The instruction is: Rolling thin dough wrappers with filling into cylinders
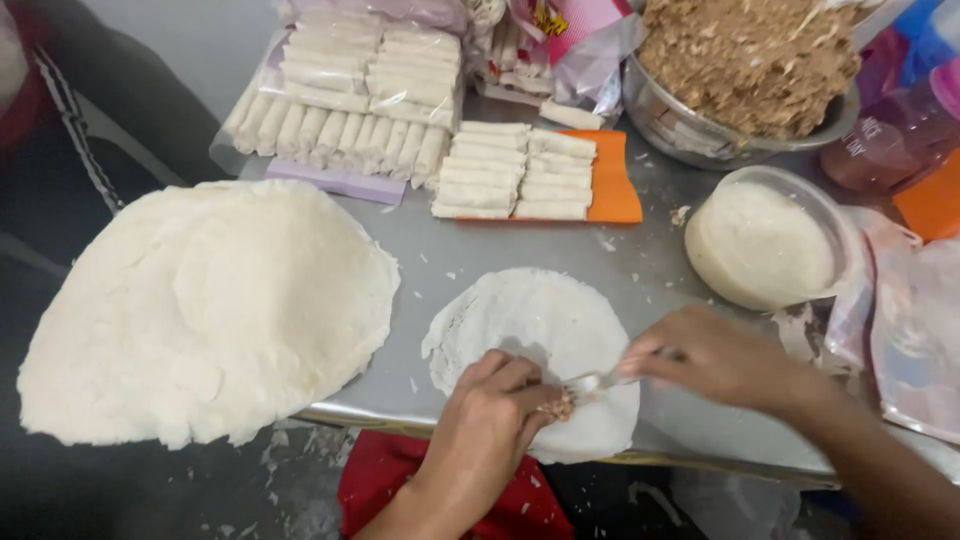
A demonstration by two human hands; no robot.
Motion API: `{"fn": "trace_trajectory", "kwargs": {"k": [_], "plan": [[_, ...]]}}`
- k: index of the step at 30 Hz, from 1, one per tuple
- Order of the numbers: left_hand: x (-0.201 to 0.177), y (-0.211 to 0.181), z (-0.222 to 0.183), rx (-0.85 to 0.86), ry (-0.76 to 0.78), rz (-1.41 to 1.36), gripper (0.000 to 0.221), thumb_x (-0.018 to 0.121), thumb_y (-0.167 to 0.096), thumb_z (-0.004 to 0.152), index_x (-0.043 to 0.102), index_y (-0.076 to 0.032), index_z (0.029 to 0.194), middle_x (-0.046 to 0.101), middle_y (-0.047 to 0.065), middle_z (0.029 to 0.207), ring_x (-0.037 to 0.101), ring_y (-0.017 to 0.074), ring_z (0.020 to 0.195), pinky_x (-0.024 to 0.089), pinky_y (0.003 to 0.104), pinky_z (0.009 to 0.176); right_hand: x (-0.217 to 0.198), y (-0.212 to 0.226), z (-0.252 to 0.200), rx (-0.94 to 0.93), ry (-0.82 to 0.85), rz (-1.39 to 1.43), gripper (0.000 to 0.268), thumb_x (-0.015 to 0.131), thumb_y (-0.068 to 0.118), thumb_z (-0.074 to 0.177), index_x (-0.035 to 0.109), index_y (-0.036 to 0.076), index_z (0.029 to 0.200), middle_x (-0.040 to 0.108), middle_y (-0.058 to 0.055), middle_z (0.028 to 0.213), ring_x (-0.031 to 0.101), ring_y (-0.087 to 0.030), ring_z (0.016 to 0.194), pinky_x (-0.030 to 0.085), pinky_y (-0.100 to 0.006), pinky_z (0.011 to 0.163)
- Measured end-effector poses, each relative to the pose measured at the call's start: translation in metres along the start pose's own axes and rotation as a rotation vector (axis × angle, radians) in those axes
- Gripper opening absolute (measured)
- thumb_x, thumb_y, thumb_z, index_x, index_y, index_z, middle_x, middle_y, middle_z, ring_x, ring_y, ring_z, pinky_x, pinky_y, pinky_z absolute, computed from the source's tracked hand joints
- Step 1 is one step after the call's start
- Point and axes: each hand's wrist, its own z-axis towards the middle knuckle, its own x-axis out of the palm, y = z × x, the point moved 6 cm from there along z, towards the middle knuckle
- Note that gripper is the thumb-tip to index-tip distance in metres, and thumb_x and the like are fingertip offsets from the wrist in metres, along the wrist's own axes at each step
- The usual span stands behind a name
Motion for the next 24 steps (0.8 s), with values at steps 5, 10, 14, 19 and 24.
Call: {"fn": "trace_trajectory", "kwargs": {"k": [5, 10, 14, 19, 24], "plan": [[0.002, 0.016, -0.005, -0.207, 0.051, 0.187, 0.061, 0.091, -0.029, 0.074, 0.061, -0.008, 0.122, 0.065, 0.007, 0.110, 0.056, 0.0296, 0.104, 0.040, 0.041, 0.085, -0.034, 0.021, -0.019, 0.364, -0.050, -0.230, 0.030, 0.075, 0.052, 0.079, 0.093, 0.031, 0.090, 0.094, 0.015, 0.082, 0.079, -0.003, 0.062, 0.054, -0.023, 0.062], [0.001, 0.025, -0.019, -0.226, 0.035, 0.175, 0.033, 0.087, -0.029, 0.081, 0.068, -0.008, 0.098, 0.064, 0.005, 0.103, 0.054, 0.0290, 0.100, 0.040, 0.043, 0.082, 0.005, -0.018, -0.007, 0.224, -0.010, -0.249, 0.029, 0.066, 0.047, 0.088, 0.088, 0.031, 0.098, 0.089, 0.013, 0.096, 0.083, -0.007, 0.086, 0.061, -0.027, 0.078], [-0.005, 0.027, -0.022, -0.240, -0.022, 0.078, 0.029, 0.087, -0.025, 0.081, 0.067, -0.010, 0.094, 0.066, 0.003, 0.101, 0.056, 0.0267, 0.101, 0.041, 0.041, 0.084, -0.019, 0.017, -0.014, -0.050, -0.175, -0.257, 0.034, 0.067, 0.054, 0.083, 0.090, 0.030, 0.091, 0.091, 0.011, 0.088, 0.085, -0.010, 0.073, 0.058, -0.029, 0.063], [-0.008, 0.029, -0.027, -0.254, 0.012, 0.089, 0.031, 0.087, -0.025, 0.079, 0.068, -0.010, 0.098, 0.066, 0.002, 0.102, 0.056, 0.0268, 0.103, 0.043, 0.041, 0.084, 0.017, -0.026, -0.011, 0.129, -0.035, -0.212, 0.032, 0.064, 0.050, 0.089, 0.088, 0.029, 0.093, 0.089, 0.013, 0.092, 0.081, -0.008, 0.083, 0.055, -0.028, 0.076], [-0.007, 0.030, -0.017, -0.257, 0.024, 0.080, 0.056, 0.083, -0.042, 0.082, 0.067, -0.011, 0.126, 0.066, 0.003, 0.103, 0.055, 0.0291, 0.101, 0.043, 0.044, 0.090, -0.015, 0.004, -0.013, 0.478, 0.144, -0.438, 0.054, 0.059, 0.072, 0.081, 0.076, 0.048, 0.126, 0.082, 0.013, 0.101, 0.074, -0.010, 0.096, 0.050, -0.027, 0.081]]}}
